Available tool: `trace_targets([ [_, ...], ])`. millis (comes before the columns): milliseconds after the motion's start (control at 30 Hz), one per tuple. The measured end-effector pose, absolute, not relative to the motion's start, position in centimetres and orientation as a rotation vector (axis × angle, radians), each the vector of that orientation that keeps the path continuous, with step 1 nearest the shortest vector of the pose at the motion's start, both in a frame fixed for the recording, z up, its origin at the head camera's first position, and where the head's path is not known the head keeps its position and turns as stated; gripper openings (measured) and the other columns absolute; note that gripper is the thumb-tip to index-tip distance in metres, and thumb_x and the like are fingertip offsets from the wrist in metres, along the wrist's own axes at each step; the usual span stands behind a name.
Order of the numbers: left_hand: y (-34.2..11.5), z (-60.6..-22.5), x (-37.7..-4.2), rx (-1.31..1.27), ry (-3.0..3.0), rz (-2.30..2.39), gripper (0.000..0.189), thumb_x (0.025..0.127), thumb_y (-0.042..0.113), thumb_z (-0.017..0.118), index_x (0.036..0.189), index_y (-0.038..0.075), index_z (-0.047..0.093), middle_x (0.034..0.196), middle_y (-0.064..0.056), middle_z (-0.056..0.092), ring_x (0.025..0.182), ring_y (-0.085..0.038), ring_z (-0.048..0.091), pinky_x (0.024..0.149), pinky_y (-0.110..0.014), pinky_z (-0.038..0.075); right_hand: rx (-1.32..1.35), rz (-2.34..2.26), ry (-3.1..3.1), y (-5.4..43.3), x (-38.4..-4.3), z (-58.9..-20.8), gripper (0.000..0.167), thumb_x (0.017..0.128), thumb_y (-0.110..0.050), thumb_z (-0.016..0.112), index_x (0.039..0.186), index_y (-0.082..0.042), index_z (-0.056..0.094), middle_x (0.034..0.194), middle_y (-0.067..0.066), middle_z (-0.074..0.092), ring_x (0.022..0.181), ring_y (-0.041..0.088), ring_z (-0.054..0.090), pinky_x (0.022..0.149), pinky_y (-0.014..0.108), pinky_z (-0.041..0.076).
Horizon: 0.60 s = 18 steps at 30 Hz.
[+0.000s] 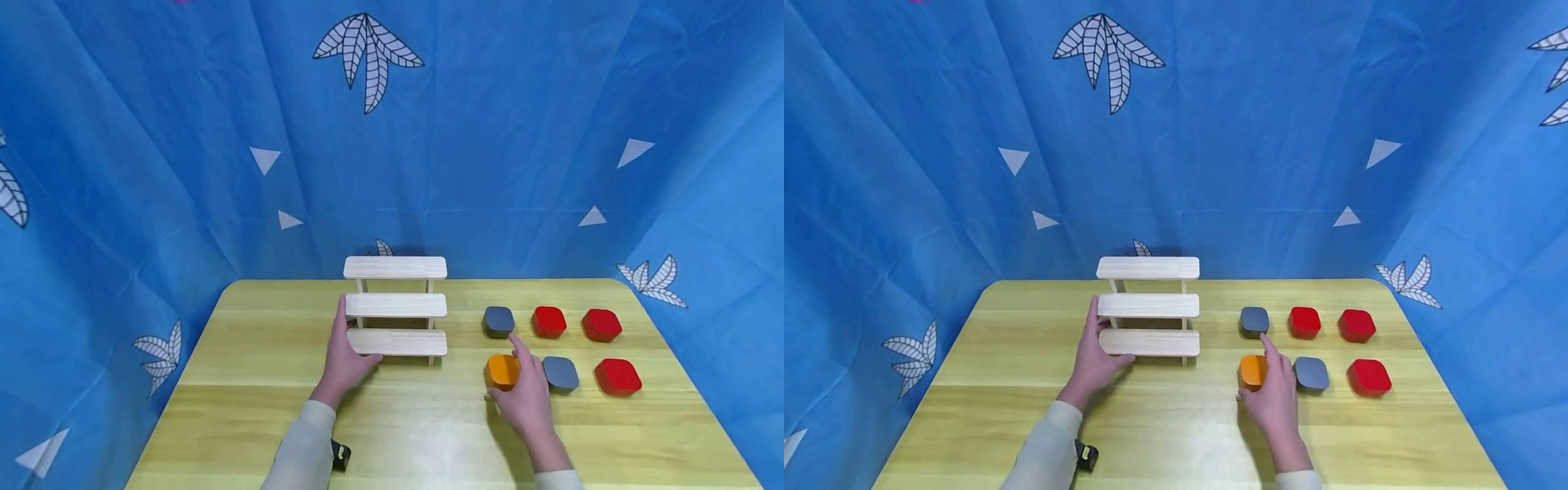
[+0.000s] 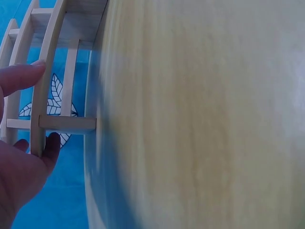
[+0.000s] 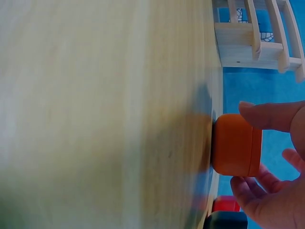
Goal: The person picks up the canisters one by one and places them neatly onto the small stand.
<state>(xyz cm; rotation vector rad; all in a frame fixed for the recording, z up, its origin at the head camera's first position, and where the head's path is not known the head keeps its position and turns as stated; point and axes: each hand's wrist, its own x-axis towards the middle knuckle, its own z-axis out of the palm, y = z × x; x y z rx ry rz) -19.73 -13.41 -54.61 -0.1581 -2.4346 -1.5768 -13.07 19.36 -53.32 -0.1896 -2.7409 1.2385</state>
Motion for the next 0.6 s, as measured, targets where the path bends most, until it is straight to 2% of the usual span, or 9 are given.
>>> trace_targets([
  [233,-13.66,-54.58,-19.73,-0.160,-2.395,-1.620,0.137,0.063,-0.011,0.088,0.161,0.033,0.004,0.152,-0.007,0.037,0.129,-0.028,0.045,0.105,-0.044,0.042,-0.188,1.239,-2.725,19.33,-13.24,-53.28,0.108,0.067,0.010,0.084,0.157,-0.015,0.030,0.137,0.022,0.046,0.122,0.043,0.043,0.102,0.062,0.038],
  [367,-13.79,-54.53,-19.85,-0.180,-2.380,-1.606,0.132,0.064,-0.012,0.088,0.162,0.027,0.008,0.155,-0.006,0.033,0.128,-0.029,0.046,0.104,-0.045,0.042,-0.186,1.243,-2.717,19.44,-13.36,-53.29,0.107,0.066,0.010,0.084,0.156,-0.014,0.031,0.136,0.023,0.046,0.122,0.043,0.044,0.102,0.062,0.038],
  [600,-13.98,-54.39,-19.64,-0.196,-2.365,-1.614,0.130,0.063,-0.014,0.086,0.162,0.025,0.010,0.155,-0.005,0.035,0.124,-0.031,0.046,0.105,-0.045,0.042,-0.190,1.255,-2.727,19.57,-13.30,-53.31,0.103,0.069,0.009,0.084,0.155,-0.012,0.033,0.136,0.024,0.046,0.123,0.044,0.043,0.103,0.062,0.036],
])
